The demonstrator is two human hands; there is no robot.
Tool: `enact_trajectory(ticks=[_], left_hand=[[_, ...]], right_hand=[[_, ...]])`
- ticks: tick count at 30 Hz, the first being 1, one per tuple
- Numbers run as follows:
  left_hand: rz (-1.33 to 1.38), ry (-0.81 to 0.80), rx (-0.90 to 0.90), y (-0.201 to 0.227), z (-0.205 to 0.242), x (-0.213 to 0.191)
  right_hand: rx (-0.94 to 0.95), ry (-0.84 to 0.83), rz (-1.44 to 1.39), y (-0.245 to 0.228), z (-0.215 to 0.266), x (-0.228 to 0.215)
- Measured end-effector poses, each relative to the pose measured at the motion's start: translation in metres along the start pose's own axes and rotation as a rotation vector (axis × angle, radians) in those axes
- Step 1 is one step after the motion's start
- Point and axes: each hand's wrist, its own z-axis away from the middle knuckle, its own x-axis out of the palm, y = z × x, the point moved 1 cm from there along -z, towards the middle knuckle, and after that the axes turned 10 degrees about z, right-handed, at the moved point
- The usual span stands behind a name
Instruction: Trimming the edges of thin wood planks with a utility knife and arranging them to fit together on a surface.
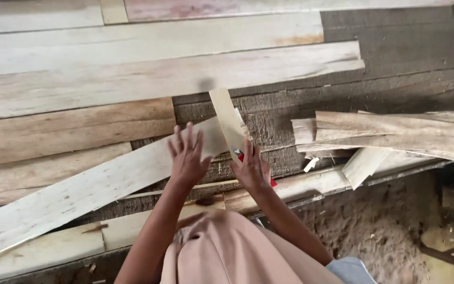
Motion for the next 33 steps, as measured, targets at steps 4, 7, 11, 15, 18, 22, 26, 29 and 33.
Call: enact_trajectory(ticks=[4, 7, 11, 15, 18, 22, 26, 29, 33], left_hand=[[0.109, 0.011, 0.089, 0.026, -0.043, 0.028], [0.078, 0.016, 0.074, 0.035, -0.067, 0.047], [0.038, -0.020, -0.058, 0.041, -0.073, 0.064], [0.041, -0.056, -0.121, 0.049, -0.079, 0.059], [-0.019, -0.065, -0.135, 0.038, -0.080, 0.080], [-0.003, -0.066, -0.127, 0.037, -0.081, 0.082], [-0.001, -0.048, -0.125, 0.036, -0.080, 0.084], [0.003, -0.037, -0.116, 0.035, -0.080, 0.085], [-0.002, -0.025, -0.135, 0.039, -0.082, 0.083]], right_hand=[[-0.015, -0.029, 0.010, 0.005, -0.013, -0.018], [-0.069, -0.087, 0.010, 0.016, -0.024, -0.016], [-0.103, -0.181, 0.015, 0.029, -0.016, -0.028], [-0.167, -0.273, 0.018, 0.034, -0.021, -0.047], [-0.137, -0.197, -0.235, 0.070, -0.039, -0.005], [-0.078, -0.136, -0.393, 0.099, -0.070, -0.008], [0.012, -0.140, -0.487, 0.101, -0.089, -0.008], [0.088, -0.215, -0.560, 0.098, -0.104, -0.028], [0.115, -0.248, -0.555, 0.091, -0.120, -0.057]])
